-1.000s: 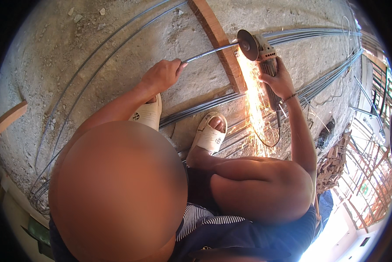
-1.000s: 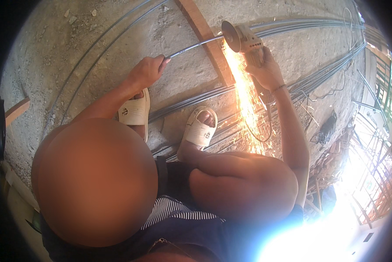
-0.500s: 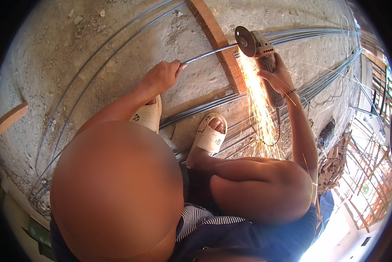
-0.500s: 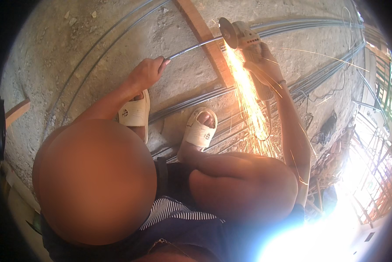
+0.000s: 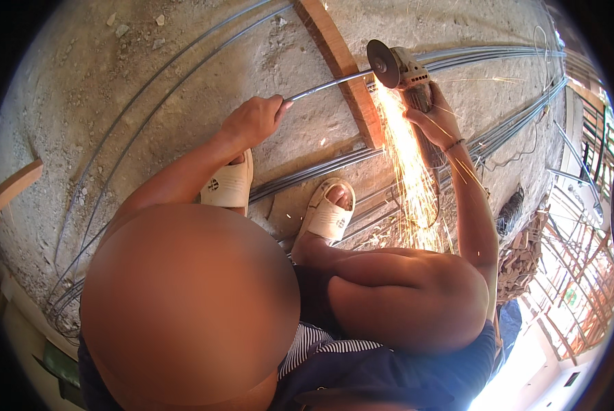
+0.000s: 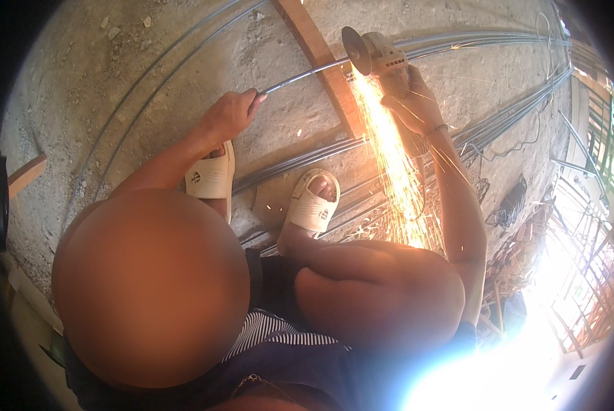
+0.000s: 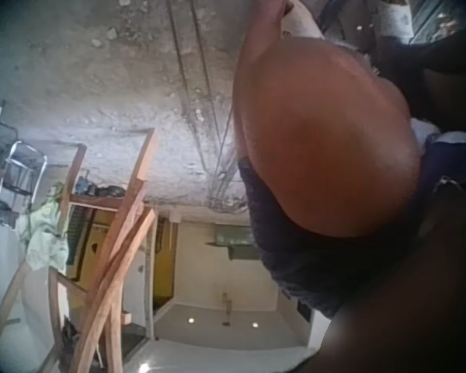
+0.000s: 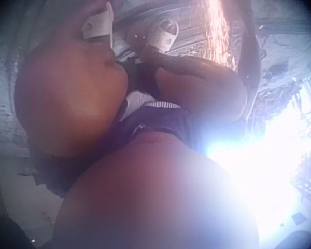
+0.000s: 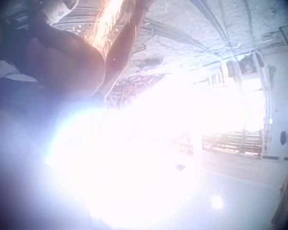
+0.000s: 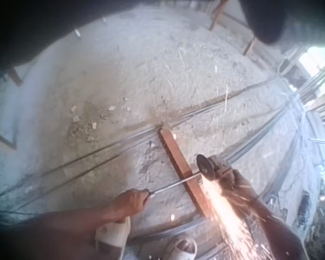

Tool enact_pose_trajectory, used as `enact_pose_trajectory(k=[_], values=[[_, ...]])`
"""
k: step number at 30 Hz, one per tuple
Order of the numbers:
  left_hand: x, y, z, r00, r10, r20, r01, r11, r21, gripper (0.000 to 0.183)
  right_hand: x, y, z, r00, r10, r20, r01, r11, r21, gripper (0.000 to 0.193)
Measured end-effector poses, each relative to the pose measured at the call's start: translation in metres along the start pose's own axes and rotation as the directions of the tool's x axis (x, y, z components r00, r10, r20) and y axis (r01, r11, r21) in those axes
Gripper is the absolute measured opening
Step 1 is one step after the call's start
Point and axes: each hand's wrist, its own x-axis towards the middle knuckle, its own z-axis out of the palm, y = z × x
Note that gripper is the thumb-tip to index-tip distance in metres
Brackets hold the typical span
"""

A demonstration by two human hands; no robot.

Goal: The person uses an angle grinder to cut several metal rods on a concrete floor. They hold each rod with one hand and operate the grinder with the other, producing sparks as the metal is cut.

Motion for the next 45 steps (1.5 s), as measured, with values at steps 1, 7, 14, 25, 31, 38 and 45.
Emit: enact_pose_trajectory(k=[1,7,14,25,31,38,45], values=[[0.0,0.0,0.0,1.0,0.003,0.002,-0.003,1.0,-0.005,0.039,0.0,0.0,0.0,0.999,0.033,0.009,-0.033,0.999,-0.002,0.089],[0.002,-0.001,0.0,0.999,-0.028,0.017,0.028,1.0,-0.001,0.041,-0.012,-0.007,-0.004,0.991,0.128,0.028,-0.127,0.991,-0.03,0.09],[0.001,-0.003,0.002,1.0,0.004,-0.003,-0.004,1.0,-0.007,0.041,-0.015,-0.009,-0.005,0.993,0.117,0.024,-0.115,0.992,-0.058,0.091],[0.002,-0.004,0.002,1.0,-0.015,0.021,0.015,1.0,0.003,0.042,-0.012,0.004,-0.005,0.995,0.096,0.04,-0.094,0.994,-0.059,0.092],[0.001,-0.005,0.003,1.0,-0.021,0.015,0.021,1.0,0.0,0.042,-0.009,-0.001,-0.006,1.0,0.016,0.021,-0.014,0.992,-0.122,0.095],[0.001,-0.004,0.004,1.0,0.005,-0.011,-0.005,1.0,0.008,0.04,-0.004,-0.013,-0.006,0.992,0.116,0.04,-0.114,0.992,-0.053,0.089],[0.002,-0.004,0.003,1.0,0.003,-0.008,-0.003,1.0,0.008,0.042,-0.018,-0.012,-0.006,0.985,0.166,0.037,-0.162,0.982,-0.099,0.089]])
